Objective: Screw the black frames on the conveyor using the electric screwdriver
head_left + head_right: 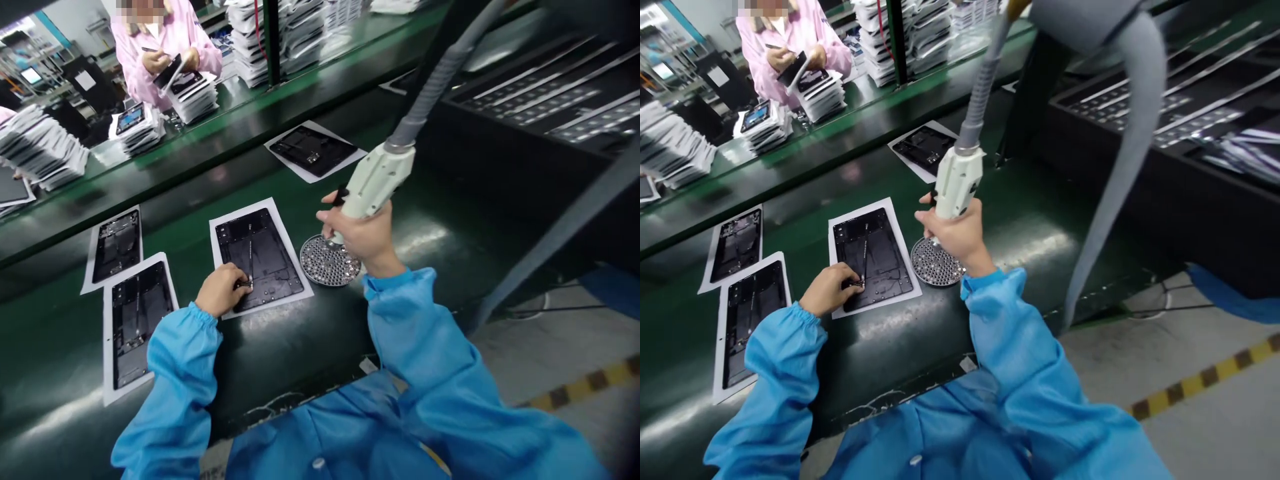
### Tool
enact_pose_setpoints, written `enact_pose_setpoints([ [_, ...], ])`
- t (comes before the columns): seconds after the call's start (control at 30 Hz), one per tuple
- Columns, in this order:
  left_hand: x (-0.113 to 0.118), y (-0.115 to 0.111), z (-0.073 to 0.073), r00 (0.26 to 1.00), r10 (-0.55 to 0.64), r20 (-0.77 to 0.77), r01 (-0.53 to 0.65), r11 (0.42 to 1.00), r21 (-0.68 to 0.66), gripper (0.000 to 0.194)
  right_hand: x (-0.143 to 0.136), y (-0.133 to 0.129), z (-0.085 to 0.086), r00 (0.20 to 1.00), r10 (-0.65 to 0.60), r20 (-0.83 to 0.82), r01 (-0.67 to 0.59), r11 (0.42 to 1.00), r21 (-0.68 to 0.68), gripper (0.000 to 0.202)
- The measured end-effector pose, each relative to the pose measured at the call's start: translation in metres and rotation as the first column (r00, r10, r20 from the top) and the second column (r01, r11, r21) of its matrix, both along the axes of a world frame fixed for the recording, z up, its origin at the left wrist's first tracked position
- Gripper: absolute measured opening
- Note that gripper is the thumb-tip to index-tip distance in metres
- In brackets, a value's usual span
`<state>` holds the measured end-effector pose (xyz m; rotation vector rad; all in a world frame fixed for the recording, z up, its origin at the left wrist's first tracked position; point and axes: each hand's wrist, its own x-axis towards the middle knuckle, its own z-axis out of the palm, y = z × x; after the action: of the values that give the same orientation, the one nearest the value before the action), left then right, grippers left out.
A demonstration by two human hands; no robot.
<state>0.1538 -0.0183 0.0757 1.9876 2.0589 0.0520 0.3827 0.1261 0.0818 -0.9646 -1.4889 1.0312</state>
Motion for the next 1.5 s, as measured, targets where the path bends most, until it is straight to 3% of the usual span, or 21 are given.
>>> enact_pose_setpoints([
  [0.1, 0.009, 0.002, -0.001, 0.995, 0.057, 0.078, -0.058, 0.998, 0.013, 0.007, -0.015, -0.011, 0.0, 0.997, 0.07, -0.021, -0.071, 0.997, -0.037, 0.017],
  [0.23, 0.022, 0.003, -0.001, 0.964, 0.176, 0.199, -0.179, 0.984, -0.004, 0.013, -0.025, -0.012, -0.005, 0.995, 0.075, -0.067, -0.08, 0.994, -0.07, 0.016],
  [0.3, 0.026, 0.002, 0.0, 0.97, 0.18, 0.162, -0.18, 0.984, -0.013, 0.014, -0.026, -0.01, -0.007, 0.995, 0.065, -0.076, -0.069, 0.996, -0.064, 0.017],
  [0.43, 0.033, -0.005, 0.008, 0.995, 0.095, -0.026, -0.093, 0.994, 0.049, 0.02, -0.025, -0.009, -0.009, 0.995, 0.047, -0.083, -0.052, 0.997, -0.059, 0.017],
  [0.63, 0.052, -0.01, 0.01, 0.992, -0.123, 0.023, 0.125, 0.974, -0.19, 0.018, -0.027, -0.009, -0.011, 0.99, 0.049, -0.134, -0.056, 0.997, -0.051, 0.016],
  [0.77, 0.053, -0.006, 0.003, 0.989, -0.149, 0.002, 0.147, 0.974, -0.174, 0.024, -0.028, -0.007, -0.014, 0.987, 0.048, -0.152, -0.058, 0.996, -0.061, 0.015],
  [1.0, 0.05, -0.013, 0.013, 0.985, -0.133, -0.106, 0.115, 0.98, -0.162, 0.022, -0.03, -0.008, -0.015, 0.988, 0.064, -0.141, -0.074, 0.995, -0.069, 0.013],
  [1.13, 0.058, -0.013, 0.01, 0.978, -0.138, -0.159, 0.112, 0.98, -0.166, 0.025, -0.03, -0.007, -0.016, 0.987, 0.068, -0.146, -0.079, 0.994, -0.07, 0.014],
  [1.27, 0.058, -0.013, 0.007, 0.982, -0.188, -0.017, 0.183, 0.971, -0.153, 0.025, -0.03, -0.007, -0.016, 0.987, 0.077, -0.139, -0.088, 0.994, -0.07, 0.014],
  [1.37, 0.044, -0.013, 0.01, 0.989, -0.114, 0.094, 0.122, 0.989, -0.087, 0.026, -0.03, -0.007, -0.015, 0.989, 0.088, -0.116, -0.097, 0.993, -0.074, 0.014],
  [1.5, 0.026, -0.01, 0.01, 0.997, 0.074, -0.008, -0.074, 0.997, -0.024, 0.021, -0.03, -0.01, -0.014, 0.991, 0.086, -0.102, -0.094, 0.993, -0.077, 0.015],
])
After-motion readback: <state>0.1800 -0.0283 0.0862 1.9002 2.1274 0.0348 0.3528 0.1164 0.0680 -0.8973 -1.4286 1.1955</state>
